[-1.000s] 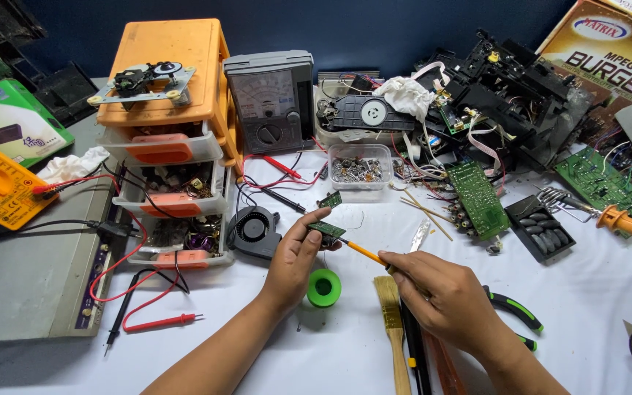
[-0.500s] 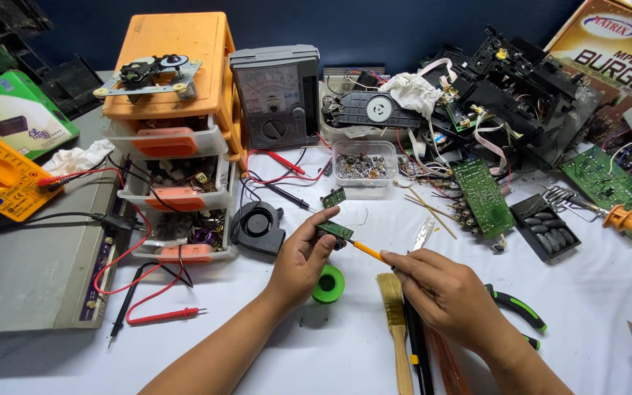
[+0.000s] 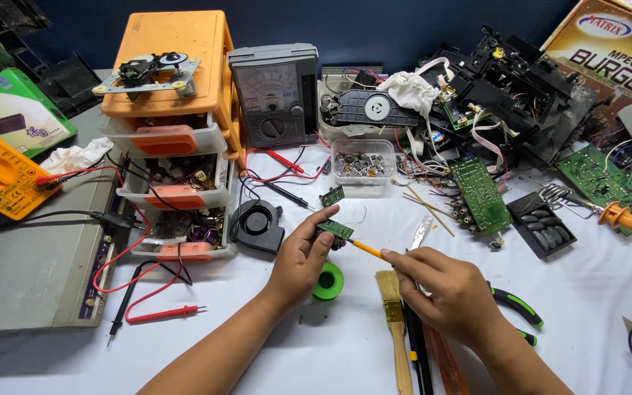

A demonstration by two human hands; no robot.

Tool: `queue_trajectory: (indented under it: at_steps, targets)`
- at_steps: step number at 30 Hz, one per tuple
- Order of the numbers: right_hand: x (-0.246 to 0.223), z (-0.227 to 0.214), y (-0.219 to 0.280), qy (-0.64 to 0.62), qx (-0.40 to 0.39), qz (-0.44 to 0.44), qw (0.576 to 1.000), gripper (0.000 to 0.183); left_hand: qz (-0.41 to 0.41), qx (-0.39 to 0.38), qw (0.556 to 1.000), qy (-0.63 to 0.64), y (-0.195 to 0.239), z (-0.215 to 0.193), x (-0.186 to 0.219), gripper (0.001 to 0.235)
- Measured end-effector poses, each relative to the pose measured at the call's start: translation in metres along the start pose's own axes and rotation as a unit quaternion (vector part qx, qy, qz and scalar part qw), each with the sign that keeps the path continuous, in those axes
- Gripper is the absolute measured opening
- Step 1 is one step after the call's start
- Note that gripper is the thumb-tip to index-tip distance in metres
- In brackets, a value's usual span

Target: The person uses pliers to trim the leads of a component on a small green circuit board. They then use a yellow-handled screwdriver to adjust or press a component on the board. The work is performed on a cluttered table filled with various electronic parts and tools.

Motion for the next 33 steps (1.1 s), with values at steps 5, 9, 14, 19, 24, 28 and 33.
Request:
queue_trajectory:
  at_steps: [5,9,14,19,24,28,33]
  targets:
    - [0.015,0.011,-0.001,-0.102,-0.062,0.139,0.983,0.030,-0.013,0.003,1.000,-0.011,0.002,0.000,-0.006,0.046]
    - [0.006,0.009,-0.002,-0.043,-0.033,0.060,0.997,0.030,-0.027,0.016,1.000,-0.005,0.000,-0.001,-0.012,0.043]
    - [0.001,0.004,0.001,0.048,0.007,0.011,0.999,0.030,-0.034,0.011,0.999,0.005,0.000,0.000,-0.008,0.043]
    - [-0.004,0.002,0.002,0.098,0.025,-0.024,0.995,0.029,-0.052,0.013,0.998,-0.015,0.001,-0.001,-0.004,0.044]
    - [-0.008,0.000,0.002,0.136,0.041,-0.047,0.989,0.027,-0.046,0.008,0.998,-0.035,0.001,-0.002,-0.004,0.045]
    - [-0.011,-0.002,0.002,0.144,0.046,-0.055,0.987,0.027,-0.045,0.009,0.998,-0.040,0.001,-0.002,-0.004,0.045]
    - [-0.011,-0.002,0.002,0.142,0.046,-0.056,0.987,0.027,-0.047,0.010,0.998,-0.039,0.001,-0.002,-0.004,0.045]
Point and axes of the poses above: each hand's wrist, its own y-axis away from the middle knuckle, its own z-axis out of the palm, x = y × z, the point moved 7 cm from there along -y, towards the middle knuckle, and after that the axes turned 6 degrees about z, right-handed, at the moved point
